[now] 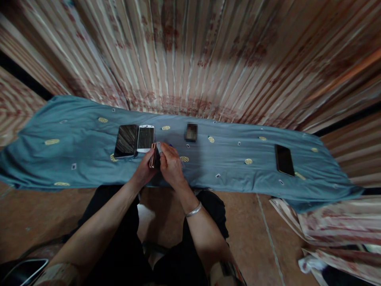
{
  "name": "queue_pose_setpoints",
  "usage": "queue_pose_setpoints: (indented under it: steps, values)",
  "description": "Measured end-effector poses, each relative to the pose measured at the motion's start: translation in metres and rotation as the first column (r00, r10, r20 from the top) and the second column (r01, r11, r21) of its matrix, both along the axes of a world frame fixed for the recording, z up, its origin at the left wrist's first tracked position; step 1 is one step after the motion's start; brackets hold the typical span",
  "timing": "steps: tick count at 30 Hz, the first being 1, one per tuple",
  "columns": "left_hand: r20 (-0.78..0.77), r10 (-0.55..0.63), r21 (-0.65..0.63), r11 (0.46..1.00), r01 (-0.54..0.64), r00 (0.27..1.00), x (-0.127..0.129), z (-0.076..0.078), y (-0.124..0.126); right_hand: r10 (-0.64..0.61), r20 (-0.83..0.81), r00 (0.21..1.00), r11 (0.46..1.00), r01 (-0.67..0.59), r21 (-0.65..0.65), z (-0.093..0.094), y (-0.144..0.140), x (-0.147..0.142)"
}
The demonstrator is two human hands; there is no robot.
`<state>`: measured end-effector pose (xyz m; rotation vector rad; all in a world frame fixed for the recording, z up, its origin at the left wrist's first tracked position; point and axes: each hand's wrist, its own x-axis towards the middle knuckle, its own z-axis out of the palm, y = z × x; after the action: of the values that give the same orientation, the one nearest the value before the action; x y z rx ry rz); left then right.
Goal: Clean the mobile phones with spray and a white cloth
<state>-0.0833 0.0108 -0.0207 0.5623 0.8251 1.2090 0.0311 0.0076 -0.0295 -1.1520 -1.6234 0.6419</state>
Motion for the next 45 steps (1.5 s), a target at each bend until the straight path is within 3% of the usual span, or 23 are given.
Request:
queue_pose_setpoints:
  steps: [6, 15, 24, 34, 45]
  values:
    - [0.031, 0.025, -0.018, 1.000, -0.025, 0.999, -0.001, 0.001, 0.000, -0.055, 0.007, 0.998, 0.998, 0.055, -0.020, -0.010, 0.005, 0.000]
    - [0.014, 0.065, 0.005, 0.998, -0.065, 0.998, 0.001, -0.005, 0.000, 0.008, -0.033, 0.999, 1.000, -0.008, 0.005, 0.005, -0.003, 0.001]
    - [0.143, 0.111, -0.101, 0.990, -0.097, 0.983, -0.003, 0.005, 0.000, -0.075, 0.163, 0.984, 0.996, 0.065, 0.064, -0.014, 0.003, 0.000]
    - [0.175, 0.147, -0.112, 0.985, -0.129, 0.974, 0.004, 0.008, 0.001, -0.005, 0.150, 0.989, 0.993, -0.014, 0.120, -0.006, 0.000, 0.002]
    - [0.176, 0.127, -0.141, 0.985, -0.103, 0.976, -0.001, 0.007, 0.001, -0.084, 0.185, 0.979, 0.992, 0.066, 0.106, -0.021, 0.005, 0.002]
